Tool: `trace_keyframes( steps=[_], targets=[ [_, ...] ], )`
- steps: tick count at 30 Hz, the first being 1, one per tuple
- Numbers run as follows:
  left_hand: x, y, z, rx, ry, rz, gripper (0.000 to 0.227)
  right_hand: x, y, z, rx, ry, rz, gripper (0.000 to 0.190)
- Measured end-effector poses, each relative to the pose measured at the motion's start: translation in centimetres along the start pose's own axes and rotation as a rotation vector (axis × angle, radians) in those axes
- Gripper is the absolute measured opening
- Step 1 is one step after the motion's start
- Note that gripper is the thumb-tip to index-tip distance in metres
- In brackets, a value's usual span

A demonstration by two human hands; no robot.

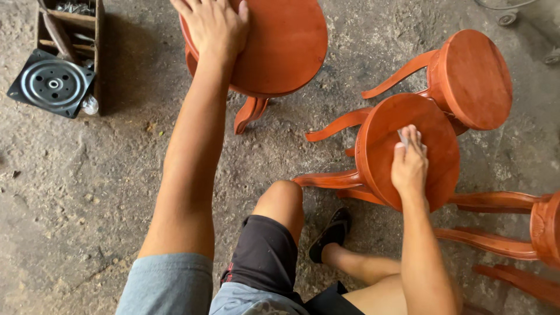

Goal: The person sands several round wooden stools using sandpaper, moving between the stools and turning them over to sand the tops and edges.

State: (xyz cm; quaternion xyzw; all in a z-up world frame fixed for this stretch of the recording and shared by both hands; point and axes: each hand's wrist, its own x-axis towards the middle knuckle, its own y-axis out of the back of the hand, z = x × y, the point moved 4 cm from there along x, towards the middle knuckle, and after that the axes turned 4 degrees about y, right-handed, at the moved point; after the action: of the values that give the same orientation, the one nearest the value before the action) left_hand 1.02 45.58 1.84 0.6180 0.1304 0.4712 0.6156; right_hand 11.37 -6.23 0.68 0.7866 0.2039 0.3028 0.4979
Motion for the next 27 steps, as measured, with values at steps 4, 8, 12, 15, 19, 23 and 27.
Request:
trace_keyframes(
  steps=[4, 8, 12, 15, 19, 23, 27],
  targets=[
    [0.1, 1.0, -0.4, -0.043, 0.012, -0.023, 0.07, 1.8, -1.3, -2.3, 0.074, 0.074, -0.035, 0.046],
    [-0.2, 1.0, -0.5, -0.041, 0.016, -0.109, 0.07, 2.2, -1.6, -5.8, 0.119, 0.193, -0.065, 0.047],
    [0.1, 1.3, -0.8, -0.079, -0.004, -0.039, 0.07, 3.0, -2.1, -9.2, 0.103, 0.289, -0.11, 0.047],
    [0.3, 1.5, -0.7, -0.094, -0.004, -0.039, 0.069, 3.5, -2.1, -10.3, 0.083, 0.303, -0.119, 0.046],
    [0.0, 1.5, -0.8, -0.083, 0.01, -0.118, 0.069, 3.2, -1.6, -10.6, 0.1, 0.321, -0.119, 0.044],
    [0.2, 1.8, -0.9, -0.083, 0.023, -0.139, 0.065, 3.3, -1.4, -11.1, 0.133, 0.337, -0.091, 0.043],
    [0.3, 0.5, -1.5, -0.076, -0.024, -0.068, 0.058, 2.8, -1.0, -10.7, 0.17, 0.337, -0.065, 0.041]
  ],
)
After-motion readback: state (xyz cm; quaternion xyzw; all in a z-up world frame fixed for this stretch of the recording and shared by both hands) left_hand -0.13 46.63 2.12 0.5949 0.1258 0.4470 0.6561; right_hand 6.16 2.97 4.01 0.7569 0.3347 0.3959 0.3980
